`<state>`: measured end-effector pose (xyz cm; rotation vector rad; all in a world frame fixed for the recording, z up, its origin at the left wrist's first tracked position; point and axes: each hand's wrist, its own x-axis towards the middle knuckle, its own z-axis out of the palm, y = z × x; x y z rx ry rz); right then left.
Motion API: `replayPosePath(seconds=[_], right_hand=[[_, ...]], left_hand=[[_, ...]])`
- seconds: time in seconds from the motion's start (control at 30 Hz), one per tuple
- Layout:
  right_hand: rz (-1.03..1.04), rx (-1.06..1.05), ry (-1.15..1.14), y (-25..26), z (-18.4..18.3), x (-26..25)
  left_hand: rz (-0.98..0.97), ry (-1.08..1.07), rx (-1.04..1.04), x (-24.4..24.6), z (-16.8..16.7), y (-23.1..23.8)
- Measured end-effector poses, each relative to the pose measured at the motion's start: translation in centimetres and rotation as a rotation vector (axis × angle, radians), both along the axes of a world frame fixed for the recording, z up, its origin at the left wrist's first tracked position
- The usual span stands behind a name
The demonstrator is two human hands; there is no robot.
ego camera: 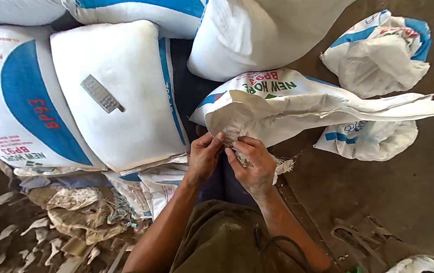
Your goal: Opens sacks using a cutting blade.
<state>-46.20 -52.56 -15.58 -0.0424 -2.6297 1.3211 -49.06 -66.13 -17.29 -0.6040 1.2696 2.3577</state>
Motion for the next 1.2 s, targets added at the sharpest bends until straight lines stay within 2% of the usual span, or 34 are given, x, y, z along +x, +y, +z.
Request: replayPosePath(seconds=[0.37,0.7,1.2], right_hand=[[0.017,0.014,0.015,1.1,0.1,0.3],[-0.055,-0.294,-0.206,1.4,0.2,0.6],[0.029,-0.112,-0.116,1.1,0.7,0.2]], left_hand=[[0.041,0.069,-0.039,1.1,-0.2,1.5],[0.045,0.029,-0.04,1.3,-0.1,1.3],[0.035,0.059,-0.061,1.1,0.2,0.9]])
